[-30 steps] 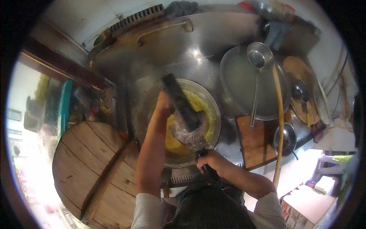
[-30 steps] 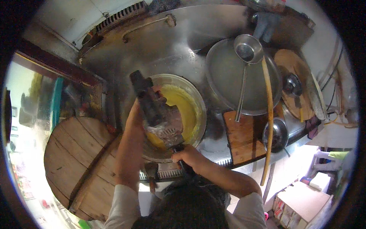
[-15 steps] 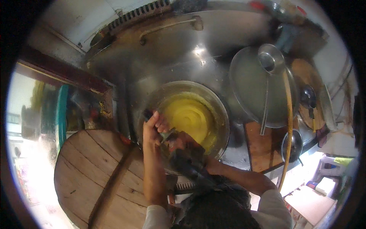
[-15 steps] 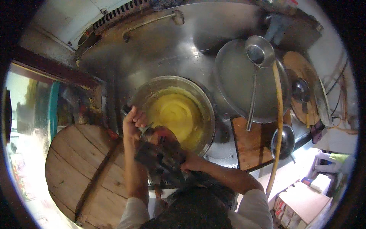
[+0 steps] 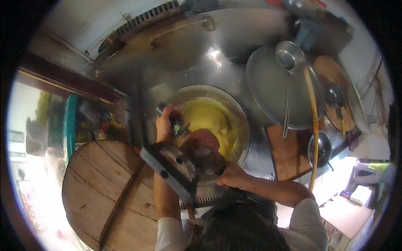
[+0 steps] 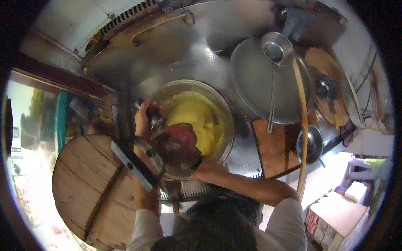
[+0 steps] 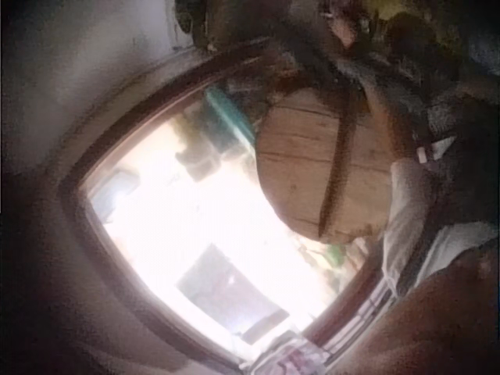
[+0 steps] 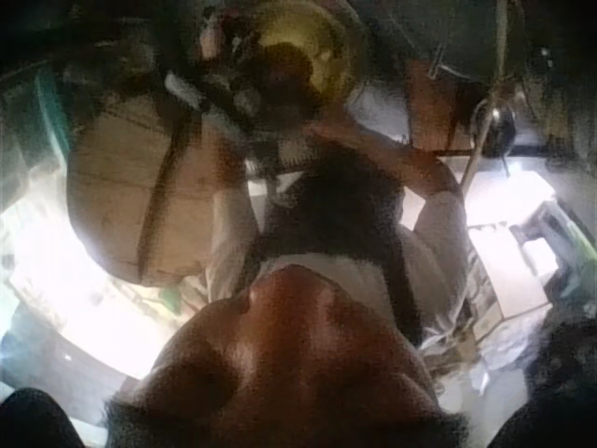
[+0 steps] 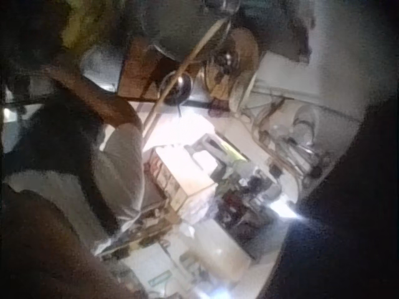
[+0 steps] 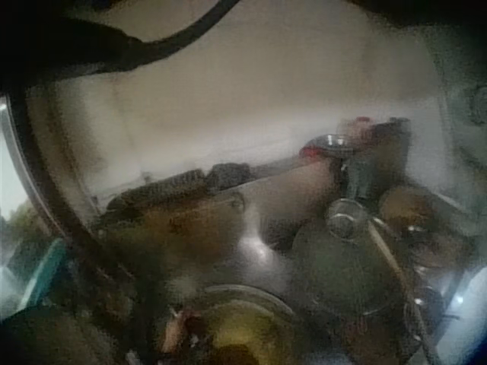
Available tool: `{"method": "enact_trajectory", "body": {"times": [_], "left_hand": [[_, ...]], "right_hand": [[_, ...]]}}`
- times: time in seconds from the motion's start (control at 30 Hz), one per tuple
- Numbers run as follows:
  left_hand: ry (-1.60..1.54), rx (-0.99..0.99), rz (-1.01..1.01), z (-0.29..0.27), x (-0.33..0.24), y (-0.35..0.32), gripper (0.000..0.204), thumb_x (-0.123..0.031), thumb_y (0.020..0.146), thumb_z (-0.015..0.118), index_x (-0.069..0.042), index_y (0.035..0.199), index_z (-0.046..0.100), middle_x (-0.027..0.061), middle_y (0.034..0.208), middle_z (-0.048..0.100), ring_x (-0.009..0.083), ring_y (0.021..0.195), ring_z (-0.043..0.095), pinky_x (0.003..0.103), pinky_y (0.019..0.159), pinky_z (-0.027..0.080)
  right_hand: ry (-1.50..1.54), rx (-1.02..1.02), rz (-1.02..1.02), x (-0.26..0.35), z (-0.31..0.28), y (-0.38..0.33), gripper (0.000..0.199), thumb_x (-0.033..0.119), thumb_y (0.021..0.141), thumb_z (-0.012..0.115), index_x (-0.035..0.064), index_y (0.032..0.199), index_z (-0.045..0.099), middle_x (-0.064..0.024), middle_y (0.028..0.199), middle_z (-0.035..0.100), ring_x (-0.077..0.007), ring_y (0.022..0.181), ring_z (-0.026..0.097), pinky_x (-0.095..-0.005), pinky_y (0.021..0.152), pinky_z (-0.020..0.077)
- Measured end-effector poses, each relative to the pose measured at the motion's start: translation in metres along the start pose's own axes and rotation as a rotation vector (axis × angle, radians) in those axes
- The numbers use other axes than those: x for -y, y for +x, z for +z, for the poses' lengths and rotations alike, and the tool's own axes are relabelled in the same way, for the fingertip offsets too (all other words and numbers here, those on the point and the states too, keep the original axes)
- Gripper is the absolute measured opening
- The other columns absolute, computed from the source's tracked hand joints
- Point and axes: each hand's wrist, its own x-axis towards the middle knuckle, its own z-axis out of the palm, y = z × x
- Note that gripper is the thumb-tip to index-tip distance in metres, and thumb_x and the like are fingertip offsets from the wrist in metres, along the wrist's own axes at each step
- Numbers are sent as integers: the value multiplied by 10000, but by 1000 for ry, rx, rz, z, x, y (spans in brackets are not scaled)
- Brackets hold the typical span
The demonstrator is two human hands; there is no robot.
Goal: The person uses a handheld electric mixer to blend a yellow mixture in a large metal bowl. They hold the mixer with both hands, moving it around the bowl to ensure the contents are thoroughly combined. The person occasionally uses a wooden spatula to scrape the sides of the bowl and assist in the mixing process.
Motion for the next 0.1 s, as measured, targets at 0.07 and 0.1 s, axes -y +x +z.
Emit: {"method": "enact_trajectory", "body": {"times": [0.07,0.1], "left_hand": [[176,43,-15,17,5,12,301,-337,799,596,-37,825,581,88,720,599,181,665,550,307,668,428],[293,39,22,4,20,37,312,-347,805,590,-37,839,591,84,757,619,180,718,555,306,711,425]], "right_hand": [[316,-176,-213,-5,12,-18,316,141,652,607,-17,925,587,-148,692,584,-226,622,589,-340,573,458],[310,-170,-222,-7,15,-24,316,141,652,607,-17,925,587,-148,692,584,-226,622,589,-340,573,458]]}}
